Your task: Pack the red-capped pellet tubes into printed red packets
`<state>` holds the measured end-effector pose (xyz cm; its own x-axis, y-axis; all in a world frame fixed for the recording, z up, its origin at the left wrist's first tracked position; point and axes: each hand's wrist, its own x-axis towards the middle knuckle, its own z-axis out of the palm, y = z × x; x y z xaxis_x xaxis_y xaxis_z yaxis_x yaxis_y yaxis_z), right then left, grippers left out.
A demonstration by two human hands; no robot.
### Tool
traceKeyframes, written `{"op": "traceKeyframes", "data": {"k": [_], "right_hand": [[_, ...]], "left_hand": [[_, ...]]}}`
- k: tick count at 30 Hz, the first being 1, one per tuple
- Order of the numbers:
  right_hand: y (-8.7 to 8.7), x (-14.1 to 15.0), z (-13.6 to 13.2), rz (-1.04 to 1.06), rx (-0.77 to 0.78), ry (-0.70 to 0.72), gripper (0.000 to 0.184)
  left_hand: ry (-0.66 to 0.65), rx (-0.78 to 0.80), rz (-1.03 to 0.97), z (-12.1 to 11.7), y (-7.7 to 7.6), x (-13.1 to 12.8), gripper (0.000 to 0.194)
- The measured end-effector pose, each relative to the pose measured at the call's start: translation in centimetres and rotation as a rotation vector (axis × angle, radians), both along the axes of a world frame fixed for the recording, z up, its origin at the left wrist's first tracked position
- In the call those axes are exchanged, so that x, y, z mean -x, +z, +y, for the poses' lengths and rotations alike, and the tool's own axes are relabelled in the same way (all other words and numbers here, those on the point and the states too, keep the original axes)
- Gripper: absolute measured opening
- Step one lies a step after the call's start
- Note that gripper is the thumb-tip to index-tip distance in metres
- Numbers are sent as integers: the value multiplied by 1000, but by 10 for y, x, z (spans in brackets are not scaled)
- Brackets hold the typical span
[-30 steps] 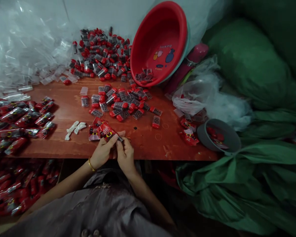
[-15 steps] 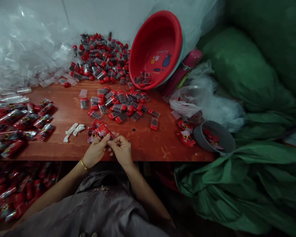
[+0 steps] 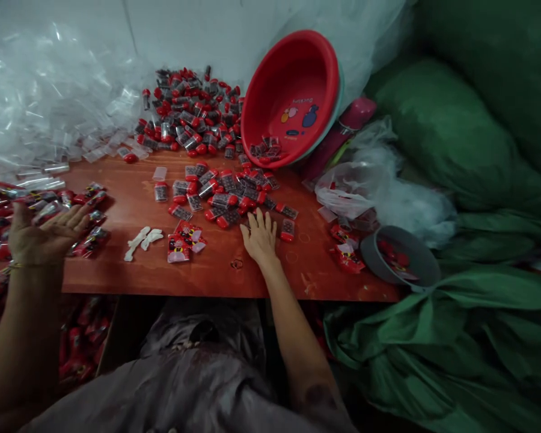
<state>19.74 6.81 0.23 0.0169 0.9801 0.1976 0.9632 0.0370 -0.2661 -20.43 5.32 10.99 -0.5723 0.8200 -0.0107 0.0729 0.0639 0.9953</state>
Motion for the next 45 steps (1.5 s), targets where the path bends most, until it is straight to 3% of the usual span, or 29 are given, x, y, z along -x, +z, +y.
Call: {"op": "traceKeyframes", "data": {"k": [3,6,10,14,17,22,25,29,31,34,37,39,42,45], "right_hand": [[-3,12,-33,-15,-105,7,41],[4,34,-53,46,-209,68,35],[11,68,-41,142,-153,245,37],[8,91,-18,108,-65,217,43],[4,95,-13,97,-56,205,42],[5,90,-15,225,-88,239,46],[8,90,-11,370,-97,319,48],[12,92,-4,564,-124,338,25],[13,93,-2,646,-139,326,20],[15,92,-4,783,-144,315,32],[16,92,-11,864,-153,307,37],[14,93,-16,865,-161,277,37],[10,95,-20,862,-165,173,41],[8,93,-19,893,-170,66,43]], "left_hand": [[-53,-1,4,-10,-18,-31,48],[-220,-87,381,-21,-42,-90,46],[-296,49,908,-15,-59,-138,50],[-384,190,1070,5,-64,-139,31],[-471,199,1051,15,-70,-133,18],[-459,77,978,14,-75,-130,17],[-491,-51,956,10,-68,-128,17],[-578,-152,849,8,-54,-127,17],[-550,-175,684,8,-50,-131,19],[-521,-115,295,5,-50,-142,34],[-623,18,-62,-2,-53,-156,43],[-673,85,-174,-7,-57,-163,42],[-654,104,-37,-11,-61,-166,39],[-583,124,381,-6,-62,-160,36]]}}
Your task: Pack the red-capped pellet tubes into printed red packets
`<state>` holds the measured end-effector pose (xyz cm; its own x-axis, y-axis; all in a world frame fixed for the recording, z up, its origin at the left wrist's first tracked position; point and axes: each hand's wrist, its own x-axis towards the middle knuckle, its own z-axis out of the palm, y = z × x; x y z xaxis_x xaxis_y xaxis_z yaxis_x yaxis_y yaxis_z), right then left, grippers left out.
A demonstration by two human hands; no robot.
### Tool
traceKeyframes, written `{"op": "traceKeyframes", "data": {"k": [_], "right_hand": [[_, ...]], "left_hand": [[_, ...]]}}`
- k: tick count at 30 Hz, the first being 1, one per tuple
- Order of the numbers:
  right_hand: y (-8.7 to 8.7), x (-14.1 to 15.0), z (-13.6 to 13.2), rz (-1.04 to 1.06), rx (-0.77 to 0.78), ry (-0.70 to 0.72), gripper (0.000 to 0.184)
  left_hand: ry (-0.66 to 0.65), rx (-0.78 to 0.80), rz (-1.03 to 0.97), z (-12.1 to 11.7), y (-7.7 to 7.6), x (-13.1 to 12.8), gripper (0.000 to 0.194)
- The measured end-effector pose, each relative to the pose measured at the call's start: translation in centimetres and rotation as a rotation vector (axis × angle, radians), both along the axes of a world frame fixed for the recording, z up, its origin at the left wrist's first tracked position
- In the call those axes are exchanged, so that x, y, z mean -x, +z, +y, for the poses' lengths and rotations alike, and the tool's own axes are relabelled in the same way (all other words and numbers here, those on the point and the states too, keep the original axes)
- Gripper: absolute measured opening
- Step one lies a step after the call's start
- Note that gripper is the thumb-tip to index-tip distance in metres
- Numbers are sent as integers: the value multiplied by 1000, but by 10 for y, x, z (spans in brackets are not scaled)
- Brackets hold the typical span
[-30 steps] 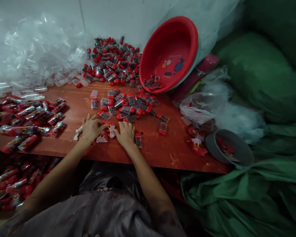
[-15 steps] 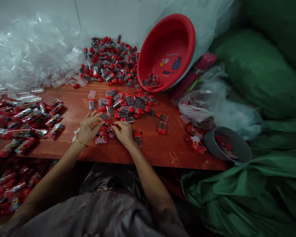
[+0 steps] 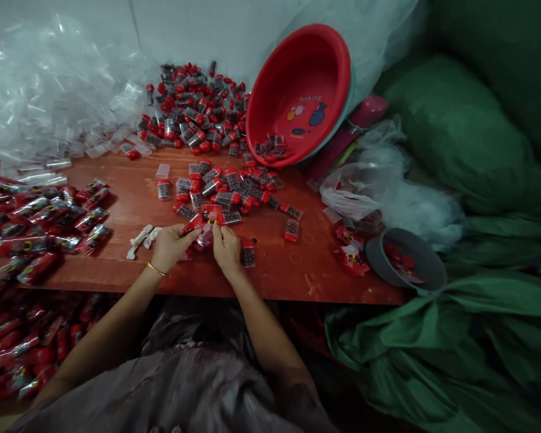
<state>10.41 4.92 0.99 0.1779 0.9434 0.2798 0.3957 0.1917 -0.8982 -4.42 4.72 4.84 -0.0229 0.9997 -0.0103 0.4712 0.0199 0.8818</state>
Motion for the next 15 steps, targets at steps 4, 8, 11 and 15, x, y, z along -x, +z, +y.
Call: {"op": "traceKeyframes", "data": {"k": [4,8,11,15], "right_hand": [[3,-7,4,46,43,-27,40],[6,-7,0,37,24,-32,40],[7,-4,-7,47,2,-54,39],[11,-2,-18,110,7,3,39]], "left_hand": [[12,-165,507,16,-3,7,18],[32,-224,661,25,-9,4,42],[95,-361,554,18,-3,1,41],[27,-188,153,-3,11,-3,45]]}}
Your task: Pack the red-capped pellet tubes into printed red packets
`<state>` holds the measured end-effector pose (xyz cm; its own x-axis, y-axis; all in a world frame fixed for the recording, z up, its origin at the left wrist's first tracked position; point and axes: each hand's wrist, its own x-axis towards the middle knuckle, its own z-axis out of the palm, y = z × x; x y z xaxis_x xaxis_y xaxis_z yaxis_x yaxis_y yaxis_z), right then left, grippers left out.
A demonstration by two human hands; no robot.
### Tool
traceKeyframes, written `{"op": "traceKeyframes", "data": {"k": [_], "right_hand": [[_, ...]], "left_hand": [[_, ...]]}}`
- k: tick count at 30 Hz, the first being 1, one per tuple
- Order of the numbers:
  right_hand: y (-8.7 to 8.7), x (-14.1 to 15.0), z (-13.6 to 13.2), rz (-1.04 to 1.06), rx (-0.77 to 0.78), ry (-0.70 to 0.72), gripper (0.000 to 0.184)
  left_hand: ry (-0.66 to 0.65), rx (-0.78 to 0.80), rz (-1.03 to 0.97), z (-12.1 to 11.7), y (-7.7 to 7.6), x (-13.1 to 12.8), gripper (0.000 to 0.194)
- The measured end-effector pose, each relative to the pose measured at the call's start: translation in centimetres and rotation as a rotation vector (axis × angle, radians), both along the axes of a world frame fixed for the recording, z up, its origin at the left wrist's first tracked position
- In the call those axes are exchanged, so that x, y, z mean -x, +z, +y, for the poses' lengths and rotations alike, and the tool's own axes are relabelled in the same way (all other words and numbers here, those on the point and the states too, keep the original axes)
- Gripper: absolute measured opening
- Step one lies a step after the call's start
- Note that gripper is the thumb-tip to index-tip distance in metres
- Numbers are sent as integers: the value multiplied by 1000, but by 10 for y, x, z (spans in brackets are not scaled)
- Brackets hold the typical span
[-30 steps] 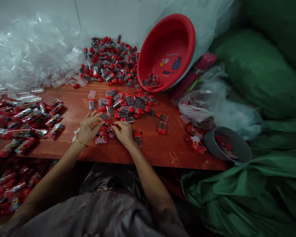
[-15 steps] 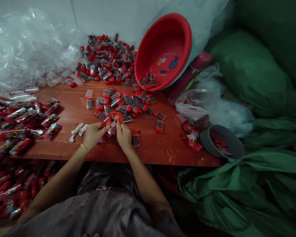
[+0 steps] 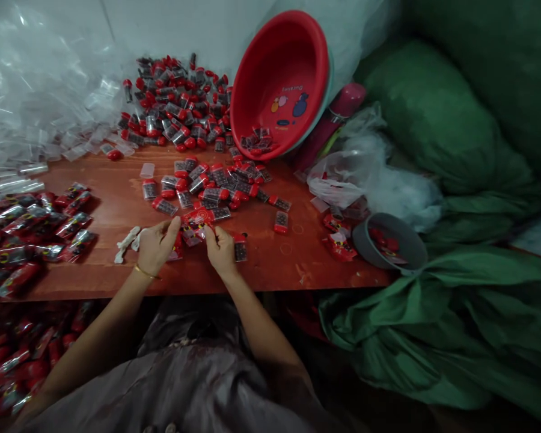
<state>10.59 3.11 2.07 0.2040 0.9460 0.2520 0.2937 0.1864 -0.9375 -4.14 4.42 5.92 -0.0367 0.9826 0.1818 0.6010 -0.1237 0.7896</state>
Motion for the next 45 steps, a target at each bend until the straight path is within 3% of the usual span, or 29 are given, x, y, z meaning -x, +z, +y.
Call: {"op": "traceKeyframes", "data": {"k": [3,7,11,15,18,21,26,30,33,39,42,45], "right_hand": [[2,2,-7,21,6,83,36],[2,5,-16,-12,-23,124,35],[3,-5,-29,-124,-44,111,37],[7,-36,-45,-425,-35,-6,35],[6,-58,-52,-723,72,-173,45],[2,-65,-53,-948,228,-228,62],[1,-62,-52,-1075,334,-190,38],[1,-69,-55,-903,242,-93,28],[3,-75,-64,-529,211,75,29],[21,-78,-85,119,319,280,35],[29,-76,-90,269,393,360,38],[32,-71,-92,289,449,391,39]], "left_hand": [[-106,260,-424,-11,3,-7,44],[-65,382,-785,-17,0,-19,40],[-28,389,-834,-22,0,-24,37],[-1,385,-853,-27,1,-24,35],[55,411,-883,-27,1,-26,38],[94,503,-955,-27,-1,-33,42],[138,618,-1003,-30,0,-38,49],[176,625,-1005,-31,2,-35,52],[161,618,-995,-32,1,-35,50],[130,592,-955,-34,-1,-41,45],[101,588,-947,-35,1,-41,44],[26,586,-958,-36,4,-41,44]]}}
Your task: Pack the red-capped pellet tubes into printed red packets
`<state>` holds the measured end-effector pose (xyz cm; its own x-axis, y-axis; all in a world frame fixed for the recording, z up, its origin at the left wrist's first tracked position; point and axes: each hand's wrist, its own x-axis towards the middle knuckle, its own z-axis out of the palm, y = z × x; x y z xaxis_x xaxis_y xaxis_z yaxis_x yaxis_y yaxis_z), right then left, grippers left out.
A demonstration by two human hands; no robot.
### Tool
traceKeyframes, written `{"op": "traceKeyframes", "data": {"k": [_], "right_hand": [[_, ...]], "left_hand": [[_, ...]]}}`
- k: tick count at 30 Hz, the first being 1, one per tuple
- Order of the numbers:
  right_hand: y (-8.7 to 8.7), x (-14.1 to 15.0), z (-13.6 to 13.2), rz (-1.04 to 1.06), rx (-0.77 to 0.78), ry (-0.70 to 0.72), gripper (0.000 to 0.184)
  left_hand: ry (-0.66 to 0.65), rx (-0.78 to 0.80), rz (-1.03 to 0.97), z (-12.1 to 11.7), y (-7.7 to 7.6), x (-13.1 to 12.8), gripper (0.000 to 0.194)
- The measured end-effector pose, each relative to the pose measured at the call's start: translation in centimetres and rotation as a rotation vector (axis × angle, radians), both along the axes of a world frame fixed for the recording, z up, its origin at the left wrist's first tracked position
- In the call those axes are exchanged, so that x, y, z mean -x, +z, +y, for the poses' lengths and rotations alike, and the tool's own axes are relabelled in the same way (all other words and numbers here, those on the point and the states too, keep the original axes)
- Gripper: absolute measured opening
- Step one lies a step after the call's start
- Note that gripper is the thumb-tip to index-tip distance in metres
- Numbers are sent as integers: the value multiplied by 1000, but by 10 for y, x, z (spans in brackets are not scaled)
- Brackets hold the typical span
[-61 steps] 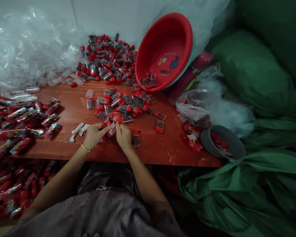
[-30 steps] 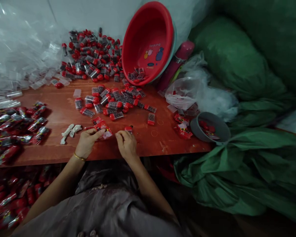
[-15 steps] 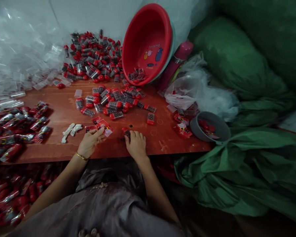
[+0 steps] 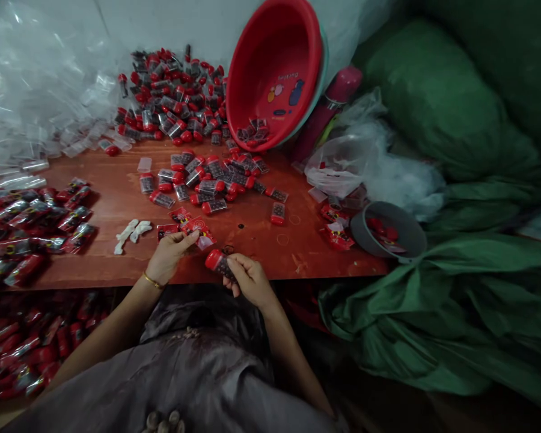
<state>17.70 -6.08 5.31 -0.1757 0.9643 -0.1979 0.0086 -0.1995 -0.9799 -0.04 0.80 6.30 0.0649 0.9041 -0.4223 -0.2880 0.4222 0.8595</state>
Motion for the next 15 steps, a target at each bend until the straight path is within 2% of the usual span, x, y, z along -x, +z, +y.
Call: {"op": "traceKeyframes", "data": {"k": [5,10,15], "right_hand": [[1,7,2,-46,13,-24,39],[2,8,4,-110,-25,-35,38],[-1,10,5,-129,0,-21,38]], "left_hand": [[-88,-28,12,-2,2,2,43],[-105,-65,64,-3,1,3,42],[-123,-84,79,-3,0,3,38]]}}
